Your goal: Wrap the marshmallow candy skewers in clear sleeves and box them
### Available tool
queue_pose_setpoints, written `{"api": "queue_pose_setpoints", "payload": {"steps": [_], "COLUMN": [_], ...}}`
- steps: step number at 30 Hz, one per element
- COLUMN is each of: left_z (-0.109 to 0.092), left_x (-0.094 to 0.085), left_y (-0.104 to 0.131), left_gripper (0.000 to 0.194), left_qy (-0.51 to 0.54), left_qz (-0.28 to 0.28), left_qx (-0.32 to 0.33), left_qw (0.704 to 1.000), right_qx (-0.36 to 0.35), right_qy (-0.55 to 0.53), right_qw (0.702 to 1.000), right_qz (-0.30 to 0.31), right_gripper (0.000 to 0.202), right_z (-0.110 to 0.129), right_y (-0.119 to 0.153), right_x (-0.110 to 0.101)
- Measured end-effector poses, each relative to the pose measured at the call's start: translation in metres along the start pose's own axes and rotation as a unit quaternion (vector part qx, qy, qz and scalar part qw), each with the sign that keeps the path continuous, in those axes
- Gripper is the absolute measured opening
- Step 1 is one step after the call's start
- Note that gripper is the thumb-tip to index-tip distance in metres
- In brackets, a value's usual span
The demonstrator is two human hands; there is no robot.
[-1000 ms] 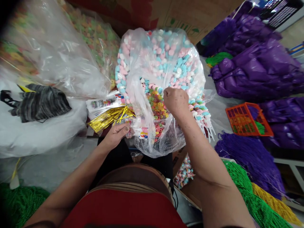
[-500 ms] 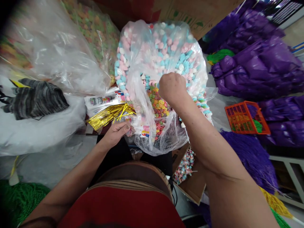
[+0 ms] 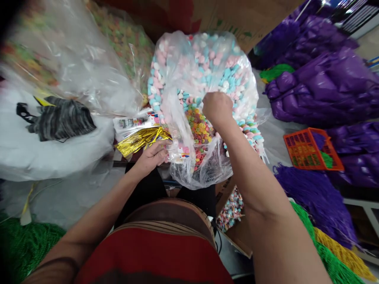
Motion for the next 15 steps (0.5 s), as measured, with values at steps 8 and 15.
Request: {"api": "queue_pose_setpoints", "payload": {"steps": [8,15], "left_z": [-0.017,-0.053], "left_x": [0.0,0.013], "left_y": [-0.008,-0.025], "left_gripper": [0.078,0.066], "left_qy": [-0.069,-0.074], "left_qz": [-0.078,-0.116], "left_qx": [-0.032,0.086], "left_qw": [0.994,0.987], "right_qx": [0.178,0.203], "right_qy": [-0.412,-0.557], "right_qw": [0.892,0.805], "right_qz": [-0.044,-0.038], "right_gripper": [0.034,0.037], "right_z": [-0.021,-0.003], "right_y": [0.12,0.199], "right_x": [-0.007,0.01]}}
Point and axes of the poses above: each hand's wrist, its own y-axis away from the middle knuckle, its own x-axis out of the palm, z = x × y, the point moved 2 cm from there along -y, towards the middle knuckle, and after that the axes turned 2 degrees about -x, right-handed, at the moved point
